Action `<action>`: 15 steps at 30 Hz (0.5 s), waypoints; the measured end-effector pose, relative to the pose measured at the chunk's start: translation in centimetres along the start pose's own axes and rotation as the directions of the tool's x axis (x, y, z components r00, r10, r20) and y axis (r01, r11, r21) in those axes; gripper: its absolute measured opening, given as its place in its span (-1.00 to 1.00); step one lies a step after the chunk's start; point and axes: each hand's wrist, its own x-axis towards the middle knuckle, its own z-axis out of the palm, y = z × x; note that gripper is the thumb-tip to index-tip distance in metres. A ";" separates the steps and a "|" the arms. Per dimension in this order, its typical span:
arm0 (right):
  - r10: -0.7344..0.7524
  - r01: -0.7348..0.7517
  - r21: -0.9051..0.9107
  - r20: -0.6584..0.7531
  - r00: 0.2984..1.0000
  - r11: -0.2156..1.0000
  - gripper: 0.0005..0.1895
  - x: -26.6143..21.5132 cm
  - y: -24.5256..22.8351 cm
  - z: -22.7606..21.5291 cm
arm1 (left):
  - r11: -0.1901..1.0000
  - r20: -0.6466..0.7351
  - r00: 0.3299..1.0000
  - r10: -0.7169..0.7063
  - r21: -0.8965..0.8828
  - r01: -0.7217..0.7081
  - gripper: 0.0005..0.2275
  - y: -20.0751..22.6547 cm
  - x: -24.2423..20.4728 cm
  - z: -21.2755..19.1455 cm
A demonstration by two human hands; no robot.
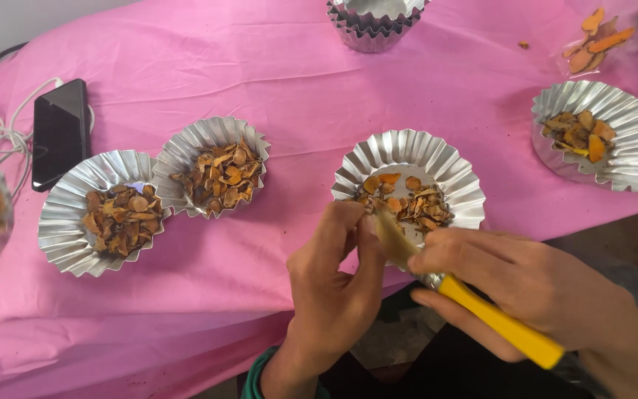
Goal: A person uses a small brush to clean and sort dried turmeric slices inside individual aluminum foil cups on a table.
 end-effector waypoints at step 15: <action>-0.059 0.067 0.023 -0.238 0.969 0.997 -0.85 2.0 1.6 0.1 | 1.000 0.064 0.998 -0.001 -0.029 0.003 -0.92 0.6 0.0 -0.5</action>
